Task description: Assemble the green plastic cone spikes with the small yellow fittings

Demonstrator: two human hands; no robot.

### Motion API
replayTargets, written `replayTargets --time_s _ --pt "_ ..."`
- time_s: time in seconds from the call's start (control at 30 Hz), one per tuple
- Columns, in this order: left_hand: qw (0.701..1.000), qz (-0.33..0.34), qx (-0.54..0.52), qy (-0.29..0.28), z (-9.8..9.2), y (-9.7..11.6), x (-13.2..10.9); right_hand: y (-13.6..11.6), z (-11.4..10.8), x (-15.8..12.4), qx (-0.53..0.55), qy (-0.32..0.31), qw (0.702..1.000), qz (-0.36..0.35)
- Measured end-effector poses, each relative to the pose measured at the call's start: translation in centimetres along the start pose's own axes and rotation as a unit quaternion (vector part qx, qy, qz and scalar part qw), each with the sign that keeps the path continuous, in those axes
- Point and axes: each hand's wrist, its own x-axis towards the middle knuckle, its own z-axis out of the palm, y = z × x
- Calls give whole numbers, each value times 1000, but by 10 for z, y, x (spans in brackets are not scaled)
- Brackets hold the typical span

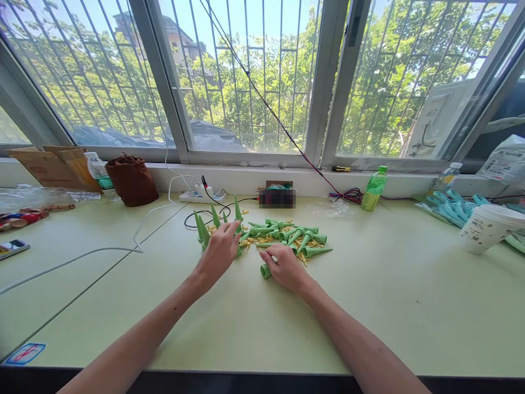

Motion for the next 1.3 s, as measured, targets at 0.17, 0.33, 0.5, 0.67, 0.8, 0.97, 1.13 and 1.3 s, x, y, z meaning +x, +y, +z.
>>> replayTargets --time_s 0.17,0.33,0.5,0.67,0.8,0.97,1.13,1.3 --pt "1000 2 -28 -13 12 -15 -11 -3 1 0 -2 -4 1000 2" --pt "999 7 -41 -20 12 -14 -14 -6 2 -1 0 1 1000 0" --pt "999 8 -28 -29 6 -4 -16 -5 4 -1 -4 13 1000 -2" --pt "999 25 -19 24 1 3 -23 -4 6 -1 -9 56 998 -14" --pt "997 39 -8 72 2 5 -27 -6 7 0 -30 43 999 -16" --pt "989 106 -3 99 5 6 -34 -9 5 12 -43 -7 999 -14" --pt "953 296 -14 60 10 13 -42 -6 10 47 -58 -44 997 -37" --pt "924 367 -56 96 10 19 -42 -8 25 83 -79 -89 992 -45"
